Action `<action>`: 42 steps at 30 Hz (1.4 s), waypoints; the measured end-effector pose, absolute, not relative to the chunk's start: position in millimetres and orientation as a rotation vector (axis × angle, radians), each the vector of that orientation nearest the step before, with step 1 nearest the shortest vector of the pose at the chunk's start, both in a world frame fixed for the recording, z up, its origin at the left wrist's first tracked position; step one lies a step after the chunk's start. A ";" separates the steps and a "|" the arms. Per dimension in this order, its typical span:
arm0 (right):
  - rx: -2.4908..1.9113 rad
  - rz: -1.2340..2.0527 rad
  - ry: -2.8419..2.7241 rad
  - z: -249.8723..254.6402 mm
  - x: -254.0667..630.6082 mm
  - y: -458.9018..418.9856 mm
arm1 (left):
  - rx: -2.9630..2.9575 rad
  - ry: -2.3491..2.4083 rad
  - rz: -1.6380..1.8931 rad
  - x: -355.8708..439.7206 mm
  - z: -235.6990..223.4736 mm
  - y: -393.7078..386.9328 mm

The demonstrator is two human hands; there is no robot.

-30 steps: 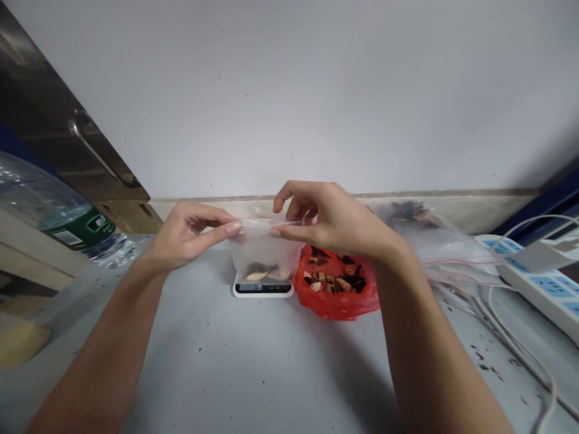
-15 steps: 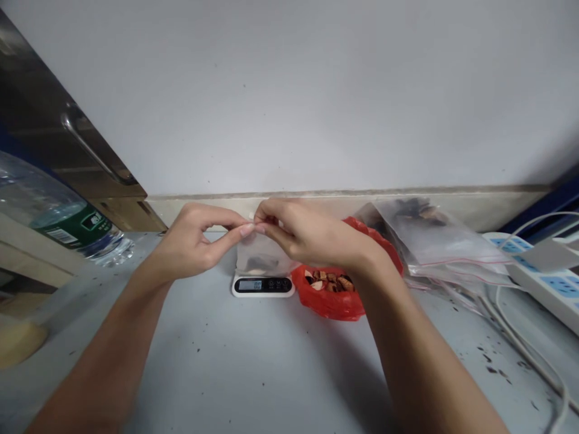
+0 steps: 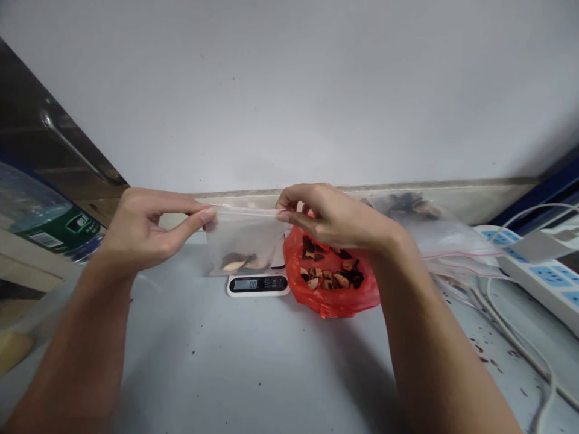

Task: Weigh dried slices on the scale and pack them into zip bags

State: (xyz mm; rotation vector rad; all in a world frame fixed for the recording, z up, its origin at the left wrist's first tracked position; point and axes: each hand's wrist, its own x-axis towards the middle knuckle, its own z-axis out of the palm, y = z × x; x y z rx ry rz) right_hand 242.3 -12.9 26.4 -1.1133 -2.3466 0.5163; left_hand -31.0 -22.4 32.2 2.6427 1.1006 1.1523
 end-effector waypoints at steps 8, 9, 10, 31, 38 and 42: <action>-1.184 0.458 -2.314 20.8 252.9 -5.2 | 2.630 1.125 1.063 -29.7 28.4 -19.2; -1.197 0.456 -2.316 21.8 252.7 -6.1 | 2.633 1.127 1.085 -28.8 28.4 -19.4; -1.210 0.469 -2.320 23.5 252.0 -8.0 | 2.631 1.132 1.122 -27.4 28.7 -19.9; -1.337 0.057 -1.506 40.8 368.3 -80.0 | 2.808 0.797 0.711 74.1 -1.5 -34.0; -1.684 -0.128 -2.217 -34.4 407.3 -64.0 | 2.718 0.827 0.202 99.2 -30.1 -33.1; -1.755 -0.136 -2.181 -24.8 395.9 -66.0 | 2.650 0.831 0.300 94.9 -19.5 -32.0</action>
